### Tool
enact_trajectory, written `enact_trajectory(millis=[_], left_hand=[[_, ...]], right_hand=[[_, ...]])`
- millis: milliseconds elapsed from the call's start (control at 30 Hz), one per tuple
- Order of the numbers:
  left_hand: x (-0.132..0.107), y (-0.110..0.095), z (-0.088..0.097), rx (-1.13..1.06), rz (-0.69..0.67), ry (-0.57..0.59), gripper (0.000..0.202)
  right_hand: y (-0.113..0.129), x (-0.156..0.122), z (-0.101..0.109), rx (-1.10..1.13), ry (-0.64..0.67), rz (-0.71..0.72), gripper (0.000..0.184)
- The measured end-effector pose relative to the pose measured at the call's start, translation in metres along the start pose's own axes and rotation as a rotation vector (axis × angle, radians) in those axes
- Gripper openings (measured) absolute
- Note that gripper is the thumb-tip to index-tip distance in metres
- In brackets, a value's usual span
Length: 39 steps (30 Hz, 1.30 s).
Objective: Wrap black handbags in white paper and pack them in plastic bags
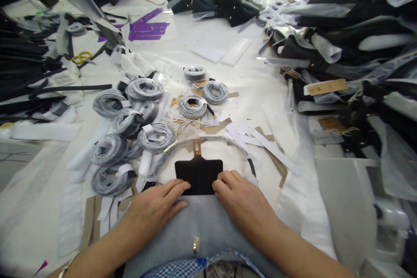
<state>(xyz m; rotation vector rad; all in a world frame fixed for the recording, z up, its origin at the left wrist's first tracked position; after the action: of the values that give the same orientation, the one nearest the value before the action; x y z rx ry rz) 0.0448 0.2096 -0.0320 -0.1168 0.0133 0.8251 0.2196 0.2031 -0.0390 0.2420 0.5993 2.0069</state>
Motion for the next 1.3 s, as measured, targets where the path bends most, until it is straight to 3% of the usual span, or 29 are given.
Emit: enact_trajectory(millis=[100,200,333,433,500,567,633,867,1067,1300], left_hand=[[-0.001,-0.009,0.006,0.060,-0.038,-0.097,0.022],[-0.005,-0.022,0.013,0.112,-0.054,-0.236,0.031],[-0.019,-0.038,0.014,0.087,-0.107,-0.344,0.043],[-0.031,-0.039,0.009,0.040,-0.122,-0.283,0.036],[-0.038,-0.038,0.004,0.012,-0.152,-0.166,0.054],[-0.045,-0.039,0.000,-0.013,-0.185,-0.044,0.081],[-0.050,-0.040,-0.001,-0.035,-0.182,0.019,0.087],[-0.056,-0.041,-0.003,0.024,-0.111,0.011,0.074],[-0.059,-0.037,-0.004,0.024,-0.150,-0.025,0.080],[-0.056,-0.040,-0.002,0.027,-0.128,0.057,0.088]], right_hand=[[0.012,-0.008,0.005,-0.040,-0.119,0.112,0.015],[0.022,-0.018,0.004,-0.076,-0.188,0.190,0.024],[0.024,-0.032,-0.002,-0.060,-0.183,0.167,0.038],[0.031,-0.045,-0.005,-0.055,-0.138,0.201,0.061],[0.036,-0.052,-0.007,-0.062,-0.079,0.214,0.079],[0.038,-0.057,-0.009,-0.068,-0.026,0.185,0.079],[0.038,-0.059,-0.011,-0.063,0.013,0.132,0.075],[0.038,-0.059,-0.014,-0.051,0.042,0.105,0.072],[0.041,-0.063,-0.014,-0.088,-0.023,0.178,0.077],[0.041,-0.059,-0.017,-0.083,0.026,0.151,0.078]])
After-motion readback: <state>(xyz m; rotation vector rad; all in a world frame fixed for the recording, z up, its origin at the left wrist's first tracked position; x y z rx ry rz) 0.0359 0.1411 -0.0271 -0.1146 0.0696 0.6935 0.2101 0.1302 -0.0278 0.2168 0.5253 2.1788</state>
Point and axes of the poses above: each hand's wrist, its own x-axis towards the middle knuckle, its own z-axis out of the back of the hand, y = z × x, the point moved 7 cm from there along x, towards the middle knuckle, and after that the axes turned 10 degrees about x, right-handed, at the moved point
